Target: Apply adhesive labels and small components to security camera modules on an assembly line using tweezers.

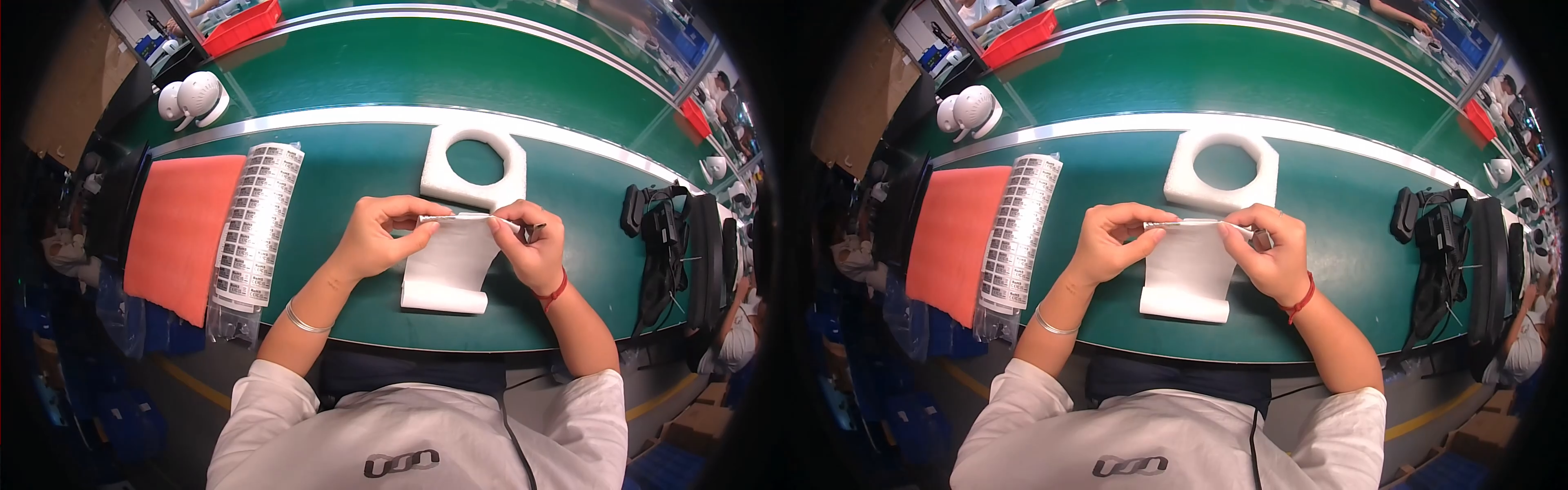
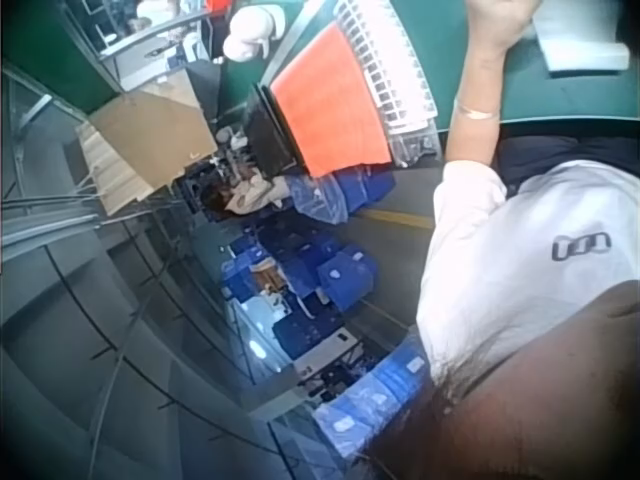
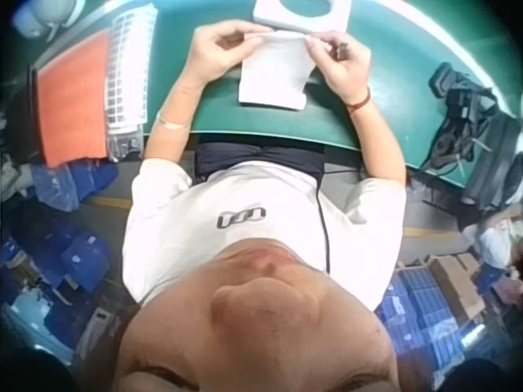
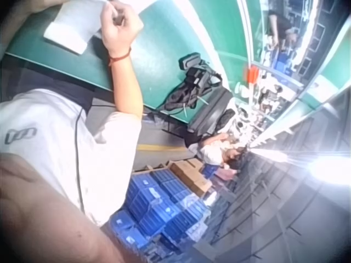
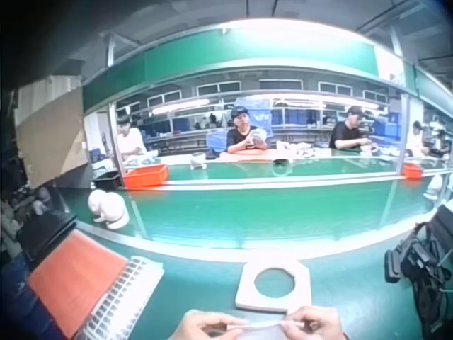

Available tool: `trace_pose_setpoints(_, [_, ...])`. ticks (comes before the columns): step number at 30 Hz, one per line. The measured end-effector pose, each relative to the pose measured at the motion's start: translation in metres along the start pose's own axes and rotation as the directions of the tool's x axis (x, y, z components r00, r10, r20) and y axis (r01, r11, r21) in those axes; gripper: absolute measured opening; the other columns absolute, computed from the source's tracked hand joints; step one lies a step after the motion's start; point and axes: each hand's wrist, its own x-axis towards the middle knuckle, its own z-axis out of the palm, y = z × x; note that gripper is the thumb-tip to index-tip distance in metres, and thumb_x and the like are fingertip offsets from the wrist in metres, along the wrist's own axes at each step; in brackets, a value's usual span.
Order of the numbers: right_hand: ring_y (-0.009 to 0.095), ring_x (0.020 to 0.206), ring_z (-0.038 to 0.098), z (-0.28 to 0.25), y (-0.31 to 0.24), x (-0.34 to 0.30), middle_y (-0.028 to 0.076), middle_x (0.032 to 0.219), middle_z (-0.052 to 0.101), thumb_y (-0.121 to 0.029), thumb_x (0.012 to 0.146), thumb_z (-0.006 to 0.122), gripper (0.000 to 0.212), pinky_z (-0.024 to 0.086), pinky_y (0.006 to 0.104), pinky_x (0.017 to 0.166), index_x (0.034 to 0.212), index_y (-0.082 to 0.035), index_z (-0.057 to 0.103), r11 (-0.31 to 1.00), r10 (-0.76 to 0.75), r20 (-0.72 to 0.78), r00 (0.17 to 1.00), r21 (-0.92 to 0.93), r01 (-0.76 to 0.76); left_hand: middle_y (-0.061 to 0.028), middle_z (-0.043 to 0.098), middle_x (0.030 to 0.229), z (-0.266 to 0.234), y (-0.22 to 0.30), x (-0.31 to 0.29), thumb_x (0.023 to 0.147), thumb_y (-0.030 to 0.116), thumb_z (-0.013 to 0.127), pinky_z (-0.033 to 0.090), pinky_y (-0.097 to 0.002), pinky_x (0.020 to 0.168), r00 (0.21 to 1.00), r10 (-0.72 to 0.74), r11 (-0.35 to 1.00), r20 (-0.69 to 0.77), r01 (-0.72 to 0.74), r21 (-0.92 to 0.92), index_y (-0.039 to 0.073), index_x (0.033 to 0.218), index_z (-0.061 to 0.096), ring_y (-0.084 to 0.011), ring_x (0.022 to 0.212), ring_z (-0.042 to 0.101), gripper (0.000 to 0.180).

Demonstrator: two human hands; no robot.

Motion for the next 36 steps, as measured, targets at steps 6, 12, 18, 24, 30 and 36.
trace_pose_setpoints(6, [0.001, 0.048, 0.039, 0.000, -0.004, 0.000, -0.001, 0.064, 0.059, -0.006, 0.080, 0.071, 0.005, 0.025, 0.0196, 0.041, 0.079, -0.002, 0.068, 1.000, 0.001, 0.025, 1.000, 0.005, -0.001, -0.0074, 0.072, 0.088, -0.004, -0.005, -0.002, 0.086, 0.005, 0.068, 0.054, -0.0219, 0.072, 0.999, 0.004, 0.996, -0.040, 0.000, 0.094, -0.003, 0.095, 0.072, -0.0080, 0.076, 0.065, 0.012])
trace_pose_setpoints(12, [0.002, 0.050, 0.039, 0.001, -0.005, 0.002, -0.001, 0.064, 0.059, -0.006, 0.079, 0.071, 0.005, 0.025, 0.0198, 0.041, 0.078, -0.002, 0.067, 1.000, -0.007, 0.035, 0.999, -0.002, 0.007, -0.0078, 0.071, 0.089, -0.002, -0.006, 0.000, 0.088, -0.002, 0.063, 0.051, -0.0215, 0.070, 0.999, 0.040, 0.999, -0.016, -0.040, 0.012, -0.004, 0.096, 0.071, -0.0076, 0.079, 0.062, 0.011])
trace_pose_setpoints(18, [0.004, 0.049, 0.040, 0.000, -0.005, 0.003, -0.001, 0.064, 0.059, -0.006, 0.078, 0.071, 0.005, 0.026, 0.0208, 0.041, 0.077, -0.003, 0.066, 0.999, -0.020, 0.046, 0.999, -0.033, 0.021, -0.0127, 0.071, 0.100, -0.001, -0.011, 0.002, 0.085, -0.011, 0.057, 0.052, -0.0262, 0.083, 0.999, 0.036, 0.992, -0.029, -0.039, -0.118, -0.005, 0.100, 0.069, -0.0141, 0.091, 0.065, 0.020])
trace_pose_setpoints(24, [0.005, 0.048, 0.038, 0.000, -0.007, 0.003, -0.001, 0.064, 0.059, -0.006, 0.077, 0.071, 0.006, 0.026, 0.0214, 0.042, 0.076, -0.004, 0.066, 0.997, -0.033, 0.049, 0.998, -0.069, 0.037, -0.0122, 0.070, 0.099, 0.000, -0.003, 0.004, 0.085, -0.009, 0.058, 0.052, -0.0266, 0.085, 0.995, -0.089, 0.985, -0.033, 0.083, -0.152, -0.005, 0.100, 0.069, -0.0146, 0.093, 0.065, 0.019])
trace_pose_setpoints(30, [0.004, 0.047, 0.037, 0.000, -0.007, 0.002, -0.001, 0.065, 0.059, -0.007, 0.077, 0.071, 0.006, 0.026, 0.0217, 0.043, 0.076, -0.003, 0.066, 0.997, -0.032, 0.059, 0.998, -0.062, 0.035, -0.0073, 0.070, 0.094, -0.004, -0.015, 0.006, 0.087, 0.006, 0.070, 0.053, -0.0228, 0.078, 0.983, -0.174, 0.984, -0.053, 0.171, -0.060, -0.003, 0.100, 0.069, -0.0098, 0.086, 0.065, 0.015])
trace_pose_setpoints(36, [0.002, 0.048, 0.035, -0.002, 0.000, 0.001, -0.001, 0.065, 0.058, -0.008, 0.079, 0.072, 0.007, 0.025, 0.0210, 0.044, 0.081, -0.003, 0.067, 0.994, 0.109, 0.101, 0.989, 0.018, -0.112, -0.0064, 0.070, 0.092, -0.001, -0.010, 0.005, 0.086, 0.004, 0.070, 0.053, -0.0228, 0.079, 0.992, -0.117, 0.989, -0.050, 0.112, -0.101, -0.003, 0.097, 0.068, -0.0097, 0.085, 0.065, 0.013])
